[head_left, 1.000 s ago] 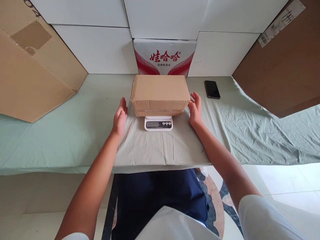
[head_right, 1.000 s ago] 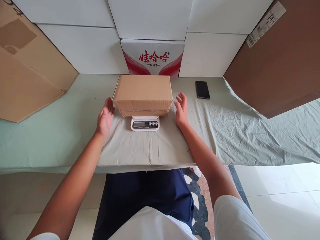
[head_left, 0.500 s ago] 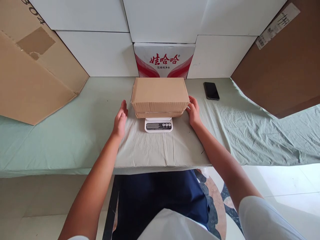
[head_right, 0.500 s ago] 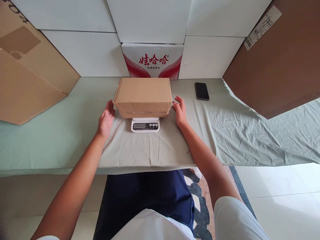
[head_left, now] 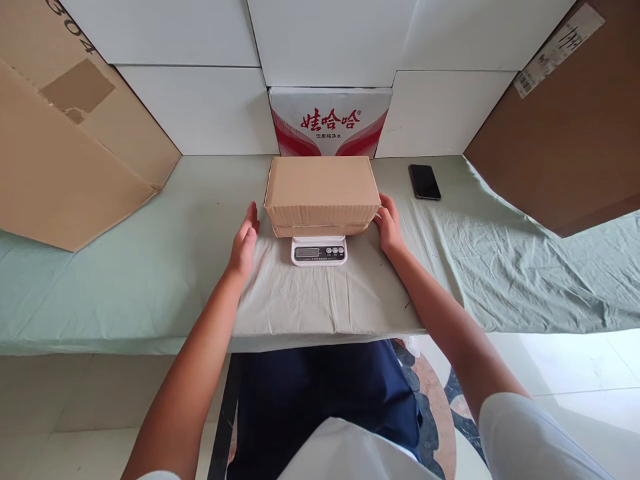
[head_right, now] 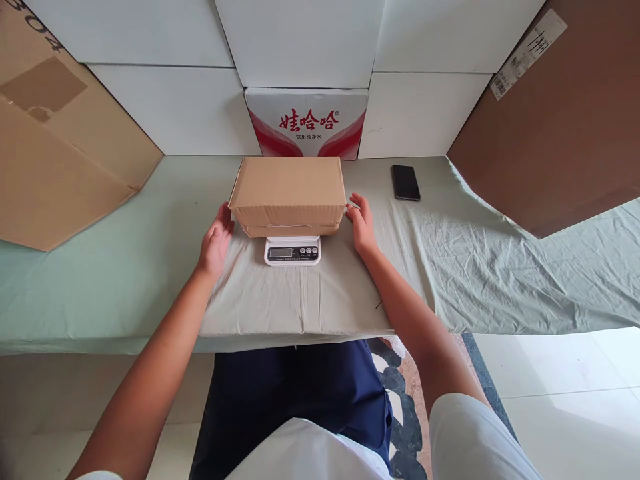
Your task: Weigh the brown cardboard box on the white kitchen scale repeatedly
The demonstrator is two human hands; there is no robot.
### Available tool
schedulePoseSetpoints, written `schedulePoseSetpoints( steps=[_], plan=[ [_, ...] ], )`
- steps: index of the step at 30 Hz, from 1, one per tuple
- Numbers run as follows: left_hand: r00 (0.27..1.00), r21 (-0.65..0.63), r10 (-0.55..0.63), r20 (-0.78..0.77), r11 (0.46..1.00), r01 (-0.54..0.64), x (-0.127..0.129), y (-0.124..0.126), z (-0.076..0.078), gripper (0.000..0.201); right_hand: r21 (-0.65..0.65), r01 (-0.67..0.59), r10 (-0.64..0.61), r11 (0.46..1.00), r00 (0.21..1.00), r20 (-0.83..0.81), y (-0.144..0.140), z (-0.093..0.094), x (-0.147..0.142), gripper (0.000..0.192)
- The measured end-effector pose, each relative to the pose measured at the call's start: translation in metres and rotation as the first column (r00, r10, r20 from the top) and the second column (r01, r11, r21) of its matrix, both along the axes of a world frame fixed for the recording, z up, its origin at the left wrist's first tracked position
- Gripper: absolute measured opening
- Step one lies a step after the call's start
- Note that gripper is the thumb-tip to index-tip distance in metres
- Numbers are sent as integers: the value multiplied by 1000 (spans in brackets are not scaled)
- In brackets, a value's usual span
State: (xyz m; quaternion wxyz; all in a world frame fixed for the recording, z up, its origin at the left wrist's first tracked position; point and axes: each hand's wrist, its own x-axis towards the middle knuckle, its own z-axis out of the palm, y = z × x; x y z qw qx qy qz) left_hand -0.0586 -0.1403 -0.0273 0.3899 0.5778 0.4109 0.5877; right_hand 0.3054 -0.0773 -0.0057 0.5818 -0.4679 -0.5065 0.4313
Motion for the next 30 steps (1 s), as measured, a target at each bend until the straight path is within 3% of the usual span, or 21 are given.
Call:
schedulePoseSetpoints(
  steps=[5,11,19,23,27,30],
  plan=[
    [999,-8,-11,-44,1000,11,2,-2,0,75,10,28,-28,1000,1000,-7,1,-2,-1,43],
    [999,6,-14,-38,1000,14,2,-1,0,79,161,25,-25,987,1000,-1,-6,2,-4,45],
    [997,12,-69,-24,998,69,19,-12,10,86,183,-81,85,980,996,-17,-26,11,-24,77],
    [998,31,-69,-11,997,69,35,-15,15,88,177,-148,159,973,986,-50,-32,23,-39,70],
    [998,85,-48,-50,995,52,38,-3,23,87,165,-168,186,972,978,-99,-21,31,-46,67],
    [997,126,-65,-33,990,69,37,22,35,81,241,-150,172,959,983,-72,4,36,-50,66]
  ],
)
